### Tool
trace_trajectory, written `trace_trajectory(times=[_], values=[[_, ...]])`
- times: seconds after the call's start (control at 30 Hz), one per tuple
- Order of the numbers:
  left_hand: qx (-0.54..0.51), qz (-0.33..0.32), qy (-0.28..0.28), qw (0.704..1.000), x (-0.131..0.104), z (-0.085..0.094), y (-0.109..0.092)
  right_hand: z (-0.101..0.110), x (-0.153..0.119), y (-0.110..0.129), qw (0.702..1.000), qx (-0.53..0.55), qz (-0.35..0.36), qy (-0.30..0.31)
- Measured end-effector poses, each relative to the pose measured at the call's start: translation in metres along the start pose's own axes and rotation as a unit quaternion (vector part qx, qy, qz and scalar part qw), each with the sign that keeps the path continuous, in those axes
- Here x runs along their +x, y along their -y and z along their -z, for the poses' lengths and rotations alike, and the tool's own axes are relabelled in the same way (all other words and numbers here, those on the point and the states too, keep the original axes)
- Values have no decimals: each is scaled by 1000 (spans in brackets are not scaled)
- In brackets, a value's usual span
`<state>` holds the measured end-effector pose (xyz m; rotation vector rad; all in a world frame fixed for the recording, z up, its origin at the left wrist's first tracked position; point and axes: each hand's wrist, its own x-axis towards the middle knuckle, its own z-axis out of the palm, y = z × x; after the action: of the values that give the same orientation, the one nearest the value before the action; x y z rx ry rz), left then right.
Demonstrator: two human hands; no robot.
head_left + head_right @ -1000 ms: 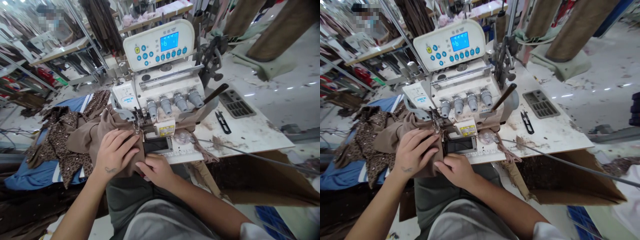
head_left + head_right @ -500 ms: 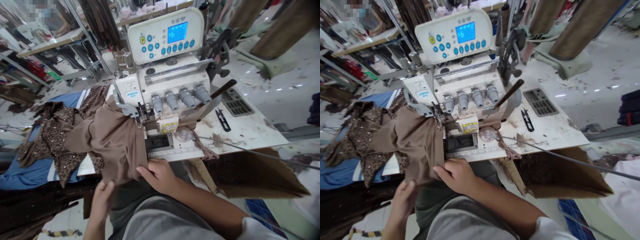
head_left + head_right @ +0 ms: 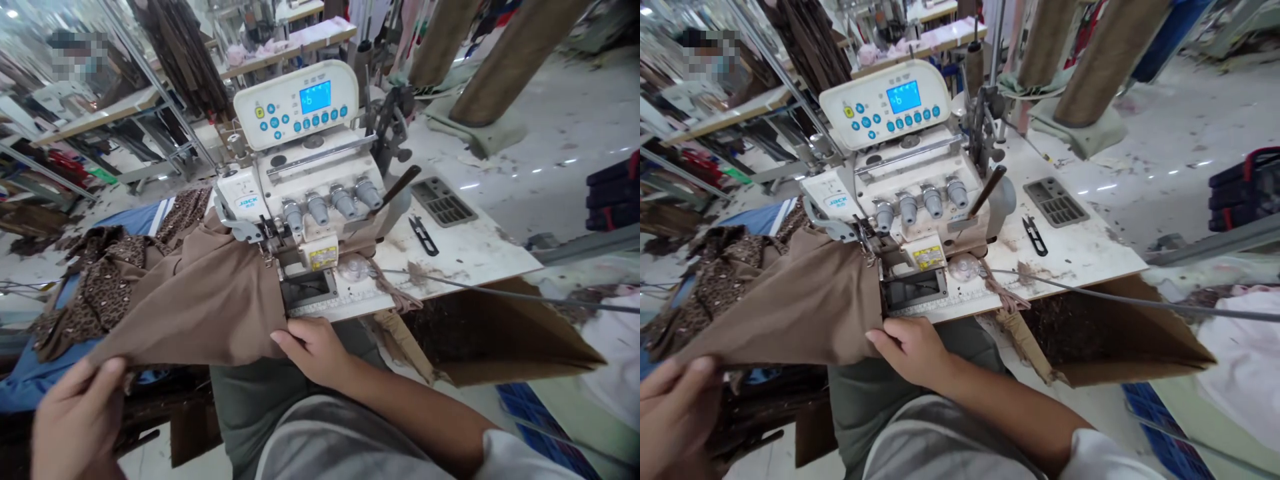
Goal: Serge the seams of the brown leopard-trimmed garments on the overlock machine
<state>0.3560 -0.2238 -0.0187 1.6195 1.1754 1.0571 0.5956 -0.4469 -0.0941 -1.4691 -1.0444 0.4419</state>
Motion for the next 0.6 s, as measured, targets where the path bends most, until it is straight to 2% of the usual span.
trace_trajectory(times=[0.03,0.07,0.1,0.2,0.23,0.27,0.37,0.47,0.6], values=[[-75,-34,-39,996,-2,-4,-1,0,1,0,1000,0,4,-3],[-140,-44,-51,988,-4,-9,0,-1,2,0,1000,1,9,-5],[-173,-20,-33,984,-8,-15,2,-1,3,0,1000,3,12,-8],[-111,168,84,976,-21,-36,18,-2,6,-2,1000,6,18,-13],[-93,202,88,971,-25,-41,23,-2,7,-3,1000,5,21,-13],[-95,201,73,972,-27,-45,26,-2,8,-4,1000,2,27,-11],[-131,117,2,984,-28,-52,20,-2,9,-6,999,-8,44,-8],[-115,90,-53,988,-16,-58,-4,-2,9,-9,999,-2,40,2],[-94,83,-170,977,4,-68,-40,-3,7,-11,1000,1,24,9]])
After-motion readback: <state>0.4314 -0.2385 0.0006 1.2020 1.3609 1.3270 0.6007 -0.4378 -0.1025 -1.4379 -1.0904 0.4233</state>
